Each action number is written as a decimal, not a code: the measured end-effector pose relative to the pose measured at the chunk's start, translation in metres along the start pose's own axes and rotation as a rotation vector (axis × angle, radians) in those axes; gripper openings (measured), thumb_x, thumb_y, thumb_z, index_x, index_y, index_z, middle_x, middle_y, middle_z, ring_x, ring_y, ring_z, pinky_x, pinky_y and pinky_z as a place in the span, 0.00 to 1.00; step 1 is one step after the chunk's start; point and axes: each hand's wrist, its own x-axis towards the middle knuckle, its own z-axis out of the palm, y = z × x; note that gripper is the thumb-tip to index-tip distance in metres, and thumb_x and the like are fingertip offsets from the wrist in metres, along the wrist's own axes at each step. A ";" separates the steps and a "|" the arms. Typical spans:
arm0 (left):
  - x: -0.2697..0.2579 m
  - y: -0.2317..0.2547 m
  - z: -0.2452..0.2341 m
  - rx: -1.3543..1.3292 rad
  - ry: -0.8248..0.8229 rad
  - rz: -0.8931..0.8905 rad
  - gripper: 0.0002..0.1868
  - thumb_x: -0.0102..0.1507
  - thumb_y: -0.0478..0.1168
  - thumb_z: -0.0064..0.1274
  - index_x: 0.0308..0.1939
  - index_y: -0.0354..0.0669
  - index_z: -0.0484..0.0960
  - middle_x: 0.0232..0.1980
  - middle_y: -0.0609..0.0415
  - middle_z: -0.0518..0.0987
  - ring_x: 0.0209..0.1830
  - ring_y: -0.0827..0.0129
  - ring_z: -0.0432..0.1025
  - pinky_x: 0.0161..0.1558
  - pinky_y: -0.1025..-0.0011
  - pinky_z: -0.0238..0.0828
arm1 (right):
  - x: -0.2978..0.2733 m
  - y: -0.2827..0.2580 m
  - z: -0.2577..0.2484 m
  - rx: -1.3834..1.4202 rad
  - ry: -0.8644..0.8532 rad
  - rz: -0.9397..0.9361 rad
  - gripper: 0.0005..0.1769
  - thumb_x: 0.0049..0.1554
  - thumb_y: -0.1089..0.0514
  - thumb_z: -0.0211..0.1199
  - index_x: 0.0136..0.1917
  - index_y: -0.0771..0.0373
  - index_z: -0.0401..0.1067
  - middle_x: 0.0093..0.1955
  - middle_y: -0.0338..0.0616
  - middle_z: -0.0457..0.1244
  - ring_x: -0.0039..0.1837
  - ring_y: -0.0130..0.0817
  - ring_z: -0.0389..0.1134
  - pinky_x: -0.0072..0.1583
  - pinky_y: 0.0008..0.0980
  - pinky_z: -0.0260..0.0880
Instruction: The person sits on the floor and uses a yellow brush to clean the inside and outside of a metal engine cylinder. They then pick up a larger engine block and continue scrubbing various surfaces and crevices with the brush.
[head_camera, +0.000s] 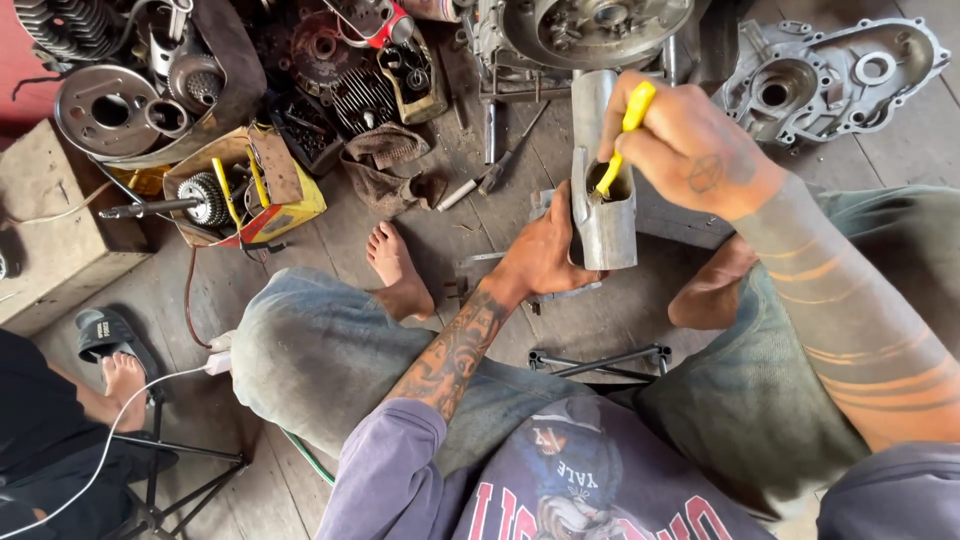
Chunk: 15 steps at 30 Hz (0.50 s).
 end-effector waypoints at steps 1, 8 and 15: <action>-0.003 0.000 0.000 -0.002 -0.001 -0.004 0.68 0.51 0.60 0.67 0.76 0.34 0.34 0.57 0.30 0.79 0.45 0.36 0.80 0.42 0.47 0.79 | -0.001 0.001 0.004 0.002 -0.004 0.002 0.07 0.54 0.66 0.47 0.42 0.64 0.67 0.41 0.43 0.71 0.25 0.29 0.52 0.32 0.32 0.51; -0.002 0.002 -0.004 -0.011 -0.028 -0.019 0.70 0.50 0.60 0.67 0.76 0.32 0.34 0.60 0.28 0.76 0.48 0.35 0.79 0.44 0.47 0.78 | 0.003 0.003 0.005 0.100 -0.009 0.000 0.09 0.57 0.67 0.45 0.41 0.64 0.66 0.38 0.45 0.65 0.33 0.33 0.57 0.41 0.33 0.58; 0.000 0.004 -0.008 -0.023 -0.018 -0.030 0.67 0.51 0.61 0.66 0.76 0.37 0.36 0.57 0.31 0.79 0.44 0.37 0.80 0.41 0.47 0.79 | 0.003 0.018 0.002 0.055 0.060 0.007 0.05 0.62 0.68 0.45 0.49 0.67 0.63 0.42 0.49 0.70 0.33 0.31 0.64 0.32 0.25 0.55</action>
